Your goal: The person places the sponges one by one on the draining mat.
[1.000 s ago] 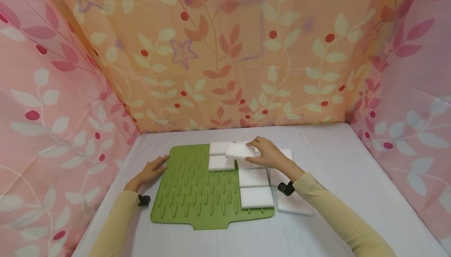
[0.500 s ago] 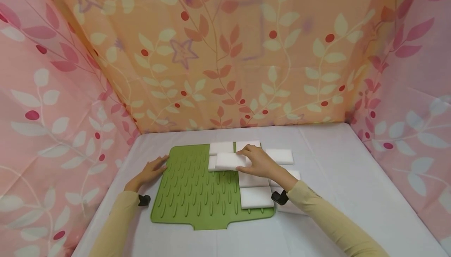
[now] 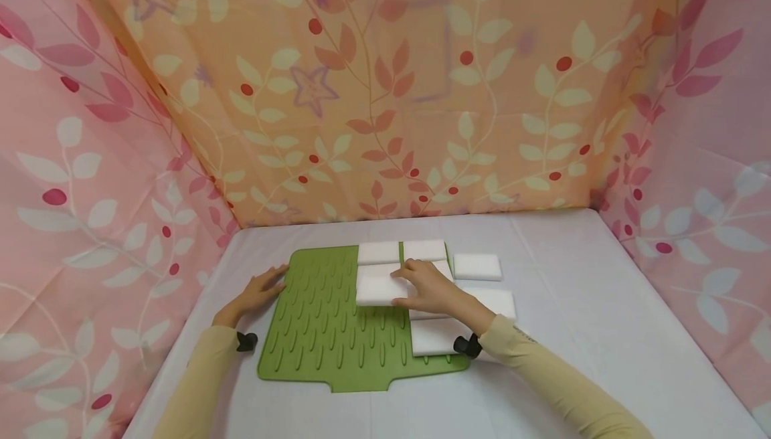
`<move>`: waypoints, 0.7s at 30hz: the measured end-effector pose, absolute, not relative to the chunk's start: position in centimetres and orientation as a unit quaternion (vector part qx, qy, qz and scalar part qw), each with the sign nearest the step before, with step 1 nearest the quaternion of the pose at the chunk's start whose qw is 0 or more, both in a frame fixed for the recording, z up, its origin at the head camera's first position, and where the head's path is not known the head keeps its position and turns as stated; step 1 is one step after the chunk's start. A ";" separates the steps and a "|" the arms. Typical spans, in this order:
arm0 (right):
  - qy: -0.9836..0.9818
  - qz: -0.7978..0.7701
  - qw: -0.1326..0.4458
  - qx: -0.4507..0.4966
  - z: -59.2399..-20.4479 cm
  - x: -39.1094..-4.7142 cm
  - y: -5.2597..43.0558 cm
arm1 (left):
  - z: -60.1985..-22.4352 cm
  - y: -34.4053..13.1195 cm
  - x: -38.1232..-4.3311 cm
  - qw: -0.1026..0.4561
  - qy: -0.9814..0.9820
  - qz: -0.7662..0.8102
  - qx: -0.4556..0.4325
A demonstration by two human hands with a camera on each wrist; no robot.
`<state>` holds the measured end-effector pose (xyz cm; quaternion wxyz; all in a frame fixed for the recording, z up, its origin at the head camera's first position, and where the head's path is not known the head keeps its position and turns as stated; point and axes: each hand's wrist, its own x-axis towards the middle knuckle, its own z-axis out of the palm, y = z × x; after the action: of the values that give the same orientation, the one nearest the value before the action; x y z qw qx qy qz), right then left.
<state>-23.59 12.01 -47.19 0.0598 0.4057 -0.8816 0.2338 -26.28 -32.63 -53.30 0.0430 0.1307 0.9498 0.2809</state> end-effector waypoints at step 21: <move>-0.884 0.205 0.027 0.419 -48.7 -23.0 10.3 | -53.6 -32.8 -26.5 0.041 0.951 0.279 0.130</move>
<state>-23.05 10.29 -48.66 0.0267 0.4193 -0.8840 0.2049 -26.46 -32.80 -53.62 0.0412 0.1296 0.9506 0.2789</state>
